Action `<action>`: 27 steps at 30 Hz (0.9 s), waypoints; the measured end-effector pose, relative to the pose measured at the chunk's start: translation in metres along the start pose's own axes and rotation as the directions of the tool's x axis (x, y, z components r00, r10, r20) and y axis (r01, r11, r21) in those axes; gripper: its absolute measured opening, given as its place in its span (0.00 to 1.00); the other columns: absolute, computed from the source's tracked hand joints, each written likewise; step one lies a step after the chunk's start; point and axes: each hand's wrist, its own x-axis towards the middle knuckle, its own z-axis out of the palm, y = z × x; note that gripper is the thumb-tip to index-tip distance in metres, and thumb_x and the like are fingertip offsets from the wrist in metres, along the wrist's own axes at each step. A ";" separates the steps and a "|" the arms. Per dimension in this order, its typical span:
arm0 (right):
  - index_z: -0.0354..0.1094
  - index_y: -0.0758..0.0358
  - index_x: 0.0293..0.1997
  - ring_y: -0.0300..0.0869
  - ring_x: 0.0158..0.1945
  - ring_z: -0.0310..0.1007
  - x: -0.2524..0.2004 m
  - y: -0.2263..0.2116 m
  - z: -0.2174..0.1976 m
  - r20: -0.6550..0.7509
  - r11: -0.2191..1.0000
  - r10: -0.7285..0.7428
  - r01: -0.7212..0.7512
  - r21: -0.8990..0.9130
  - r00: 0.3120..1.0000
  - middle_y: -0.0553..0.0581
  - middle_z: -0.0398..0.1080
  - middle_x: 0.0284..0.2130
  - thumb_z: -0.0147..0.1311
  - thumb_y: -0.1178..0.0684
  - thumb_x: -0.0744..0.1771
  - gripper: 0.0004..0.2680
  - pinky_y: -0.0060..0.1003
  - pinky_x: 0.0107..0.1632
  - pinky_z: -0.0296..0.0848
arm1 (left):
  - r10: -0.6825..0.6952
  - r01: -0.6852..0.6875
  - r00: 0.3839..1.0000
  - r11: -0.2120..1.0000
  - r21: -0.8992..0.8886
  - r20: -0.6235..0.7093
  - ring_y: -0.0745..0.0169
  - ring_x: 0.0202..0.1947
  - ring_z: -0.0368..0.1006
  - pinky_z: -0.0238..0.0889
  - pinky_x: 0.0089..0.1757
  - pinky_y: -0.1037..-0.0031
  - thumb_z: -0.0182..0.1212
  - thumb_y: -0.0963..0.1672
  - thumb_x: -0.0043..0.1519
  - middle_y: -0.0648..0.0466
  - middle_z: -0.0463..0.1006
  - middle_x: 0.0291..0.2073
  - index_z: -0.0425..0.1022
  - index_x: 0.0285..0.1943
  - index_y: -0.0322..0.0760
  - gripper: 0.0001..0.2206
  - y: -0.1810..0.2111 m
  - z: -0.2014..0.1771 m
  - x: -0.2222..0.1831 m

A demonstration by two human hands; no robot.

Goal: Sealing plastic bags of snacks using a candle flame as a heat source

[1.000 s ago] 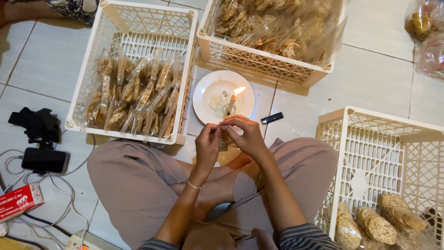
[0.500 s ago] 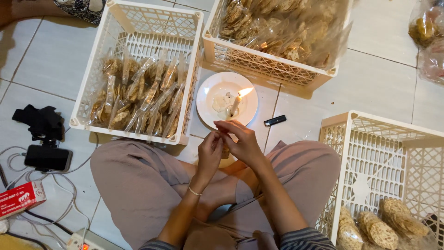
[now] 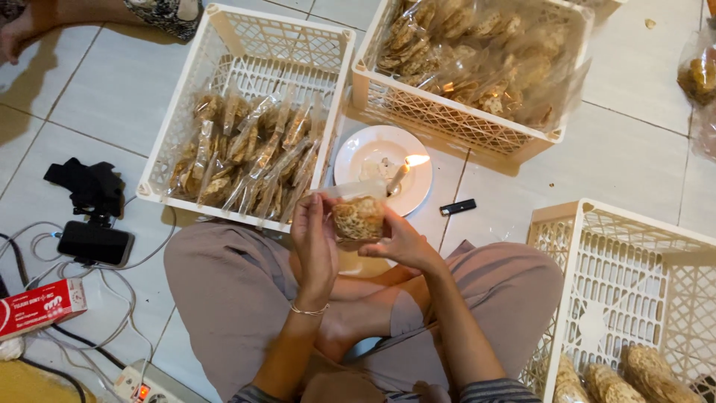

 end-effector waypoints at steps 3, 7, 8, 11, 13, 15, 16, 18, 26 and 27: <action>0.69 0.69 0.55 0.45 0.47 0.76 0.000 0.005 0.001 -0.083 0.996 0.060 -0.054 0.065 0.995 0.62 0.77 0.44 0.72 0.60 0.60 0.20 0.42 0.51 0.79 | 0.004 -0.005 0.999 0.999 0.048 0.035 0.63 0.45 0.76 0.69 0.49 0.75 0.52 0.45 0.71 0.52 0.77 0.37 0.67 0.44 0.41 0.05 -0.002 0.000 0.003; 0.73 0.69 0.48 0.40 0.40 0.79 -0.002 -0.003 0.002 -0.084 0.971 0.055 -0.033 0.236 0.995 0.61 0.79 0.37 0.70 0.62 0.61 0.14 0.38 0.44 0.80 | -0.093 0.079 0.991 0.987 0.143 0.095 0.71 0.48 0.72 0.66 0.50 0.78 0.54 0.47 0.69 0.56 0.78 0.42 0.70 0.50 0.41 0.08 0.010 0.001 0.009; 0.73 0.70 0.47 0.43 0.40 0.79 -0.002 0.002 0.000 -0.088 0.966 0.027 -0.003 0.258 0.996 0.63 0.79 0.37 0.70 0.63 0.60 0.14 0.40 0.44 0.80 | -0.056 0.023 0.976 0.987 0.157 0.211 0.74 0.43 0.70 0.67 0.46 0.79 0.55 0.47 0.69 0.55 0.76 0.44 0.69 0.53 0.40 0.09 0.016 0.000 0.009; 0.72 0.70 0.48 0.44 0.39 0.80 0.002 0.005 -0.001 -0.095 0.962 -0.009 0.035 0.270 0.995 0.63 0.79 0.36 0.71 0.63 0.59 0.16 0.40 0.41 0.80 | -0.068 -0.017 0.920 0.977 0.212 0.387 0.72 0.42 0.70 0.67 0.45 0.78 0.63 0.44 0.64 0.52 0.75 0.47 0.67 0.60 0.38 0.17 -0.003 -0.022 0.018; 0.70 0.69 0.49 0.43 0.38 0.79 0.001 -0.006 0.006 -0.096 0.964 -0.014 0.039 0.262 0.995 0.61 0.79 0.36 0.72 0.62 0.59 0.17 0.38 0.40 0.80 | -0.117 -0.001 0.889 0.966 0.259 0.443 0.67 0.47 0.72 0.68 0.48 0.76 0.69 0.42 0.59 0.51 0.75 0.49 0.67 0.64 0.37 0.24 -0.015 -0.032 0.018; 0.71 0.65 0.46 0.34 0.35 0.77 -0.001 -0.027 0.015 -0.054 0.989 -0.015 0.023 0.148 0.998 0.58 0.79 0.32 0.72 0.58 0.60 0.14 0.27 0.34 0.76 | -0.169 0.080 0.899 0.970 0.228 0.404 0.67 0.48 0.73 0.68 0.51 0.75 0.77 0.40 0.50 0.52 0.75 0.48 0.64 0.65 0.37 0.33 -0.013 -0.029 0.012; 0.71 0.65 0.46 0.34 0.35 0.77 0.001 -0.008 0.009 -0.052 0.989 -0.014 0.021 0.148 0.999 0.58 0.79 0.32 0.72 0.58 0.60 0.14 0.27 0.34 0.76 | -0.168 0.080 0.900 0.971 0.227 0.402 0.67 0.48 0.73 0.68 0.51 0.75 0.77 0.40 0.50 0.52 0.75 0.48 0.64 0.65 0.37 0.33 -0.015 -0.032 0.016; 0.72 0.68 0.43 0.35 0.32 0.76 0.005 0.031 -0.004 -0.047 0.976 -0.012 0.022 0.215 0.999 0.57 0.77 0.29 0.72 0.61 0.60 0.12 0.30 0.34 0.76 | -0.165 0.088 0.909 0.973 0.212 0.382 0.65 0.49 0.73 0.68 0.53 0.74 0.81 0.40 0.45 0.50 0.76 0.50 0.65 0.61 0.36 0.35 -0.018 -0.038 0.024; 0.71 0.64 0.39 0.40 0.31 0.70 -0.002 -0.030 0.011 0.064 0.995 0.072 -0.068 -0.070 0.995 0.54 0.74 0.27 0.62 0.59 0.61 0.07 0.33 0.36 0.71 | -0.062 -0.471 0.811 0.521 0.712 0.582 0.27 0.61 0.61 0.49 0.59 0.41 0.76 0.53 0.51 0.33 0.68 0.57 0.50 0.75 0.33 0.47 0.078 -0.010 0.033; 0.71 0.64 0.40 0.41 0.32 0.70 -0.001 -0.027 0.008 0.103 0.979 0.089 -0.068 -0.190 0.991 0.55 0.74 0.28 0.63 0.57 0.61 0.08 0.37 0.38 0.72 | -0.194 -0.593 0.749 0.231 0.772 0.633 0.23 0.62 0.62 0.50 0.58 0.38 0.77 0.54 0.49 0.33 0.69 0.58 0.57 0.75 0.36 0.47 0.091 -0.004 0.035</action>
